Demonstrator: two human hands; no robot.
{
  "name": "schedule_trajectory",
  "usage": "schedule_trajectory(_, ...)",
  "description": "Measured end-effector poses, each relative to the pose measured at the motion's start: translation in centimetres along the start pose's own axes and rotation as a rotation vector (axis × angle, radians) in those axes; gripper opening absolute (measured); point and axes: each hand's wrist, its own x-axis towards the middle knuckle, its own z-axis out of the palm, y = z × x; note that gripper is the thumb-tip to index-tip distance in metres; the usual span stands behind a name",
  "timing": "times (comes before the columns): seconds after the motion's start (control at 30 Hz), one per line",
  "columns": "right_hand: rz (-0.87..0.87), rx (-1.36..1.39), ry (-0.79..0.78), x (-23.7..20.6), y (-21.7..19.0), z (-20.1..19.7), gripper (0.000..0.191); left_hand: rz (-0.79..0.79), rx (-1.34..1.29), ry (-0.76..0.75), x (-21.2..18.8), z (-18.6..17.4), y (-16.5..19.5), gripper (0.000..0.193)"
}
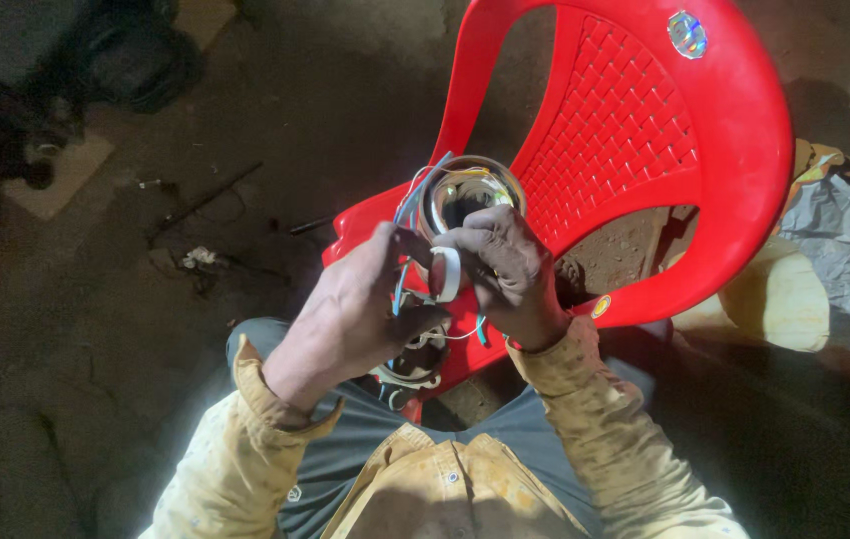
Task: The person sits on the ground with a motor-like cylindrical device on a red plastic chair and works on its wiring. They use pliers to strip and twist wire ends, separate the wires, and wrap connections with white electrical tape by hand.
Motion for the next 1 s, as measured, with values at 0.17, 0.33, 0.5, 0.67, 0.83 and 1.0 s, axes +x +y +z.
schedule_trajectory(0.17,-0.018,0.010,0.023,-0.2,-0.5,0.3,0.030,0.047,0.256,0.175,0.5,1.5,-0.2,0.018)
schedule_trajectory(0.33,-0.065,-0.029,0.013,-0.9,-0.3,0.6,0.034,-0.261,0.337,0.398,1.0,2.8,0.0,0.024)
schedule_trajectory(0.5,-0.093,-0.005,0.045,-1.3,-0.1,1.1,0.036,-0.555,0.137,0.250,1.6,1.4,0.1,0.022)
schedule_trajectory(0.67,0.007,-0.045,-0.056,-0.8,-0.3,0.2,0.042,-0.102,0.121,0.148,0.7,-0.3,0.6,0.047)
schedule_trajectory(0.83,-0.066,-0.008,-0.008,-0.1,-0.6,-0.1,0.032,0.093,0.206,0.007,-0.4,0.5,-0.2,0.036)
schedule_trajectory(1.0,-0.029,-0.070,0.001,-0.6,-0.7,0.4,0.022,-0.091,0.285,0.295,0.2,2.5,-0.4,0.014)
